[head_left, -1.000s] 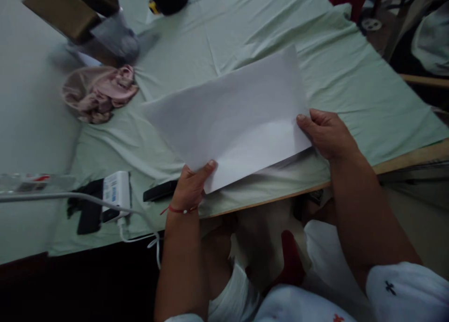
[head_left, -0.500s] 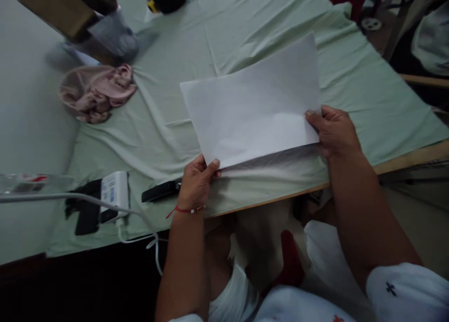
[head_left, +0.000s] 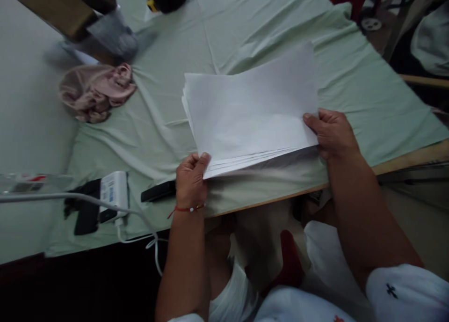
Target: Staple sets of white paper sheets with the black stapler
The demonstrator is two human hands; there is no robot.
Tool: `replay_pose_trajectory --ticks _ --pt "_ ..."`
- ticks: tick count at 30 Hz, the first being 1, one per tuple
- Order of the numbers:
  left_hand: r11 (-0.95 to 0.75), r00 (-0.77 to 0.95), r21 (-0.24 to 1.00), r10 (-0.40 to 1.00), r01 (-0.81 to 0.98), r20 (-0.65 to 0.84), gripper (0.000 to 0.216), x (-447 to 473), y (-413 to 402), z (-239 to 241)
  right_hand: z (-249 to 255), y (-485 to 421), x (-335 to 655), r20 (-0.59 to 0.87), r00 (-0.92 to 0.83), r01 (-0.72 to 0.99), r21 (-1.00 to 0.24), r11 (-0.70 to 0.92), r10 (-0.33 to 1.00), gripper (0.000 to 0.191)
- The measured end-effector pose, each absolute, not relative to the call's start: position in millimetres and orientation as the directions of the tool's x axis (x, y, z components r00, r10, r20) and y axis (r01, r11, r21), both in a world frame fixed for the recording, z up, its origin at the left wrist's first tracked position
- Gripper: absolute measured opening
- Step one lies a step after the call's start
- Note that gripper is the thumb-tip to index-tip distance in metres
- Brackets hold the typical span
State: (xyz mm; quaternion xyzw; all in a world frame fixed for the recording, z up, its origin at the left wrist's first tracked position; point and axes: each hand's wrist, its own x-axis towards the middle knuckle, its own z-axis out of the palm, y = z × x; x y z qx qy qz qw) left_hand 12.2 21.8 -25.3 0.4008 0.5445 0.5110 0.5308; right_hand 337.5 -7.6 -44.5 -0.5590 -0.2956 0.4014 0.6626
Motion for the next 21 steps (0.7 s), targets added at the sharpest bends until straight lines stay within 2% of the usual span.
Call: replay_pose_trajectory --ticks 3,8,14,21 --pt "0.152 -0.137 0.981 0.976 -0.118 -0.168 0.054 13.9 21.0 -25.3 -42.8 -8.5 335.8 -0.052 0.513 -0.203 -0.977 0.062 0.857 0.038" --pt "0.169 -0.016 0.978 0.985 -0.125 -0.173 0.054 17.0 18.0 -21.2 -44.0 -6.9 341.1 -0.033 0.542 -0.191 -0.978 0.085 0.839 0.041" --pt "0.163 -0.09 0.982 0.981 -0.092 -0.172 0.056 17.6 16.9 -22.2 -43.0 -6.0 339.1 -0.021 0.543 -0.195 -0.975 0.102 0.839 0.033" --pt "0.163 -0.066 0.973 0.982 -0.164 -0.176 0.049 22.9 16.7 -15.9 -41.3 -2.6 338.4 0.005 0.581 -0.207 -0.966 0.154 0.814 0.031"
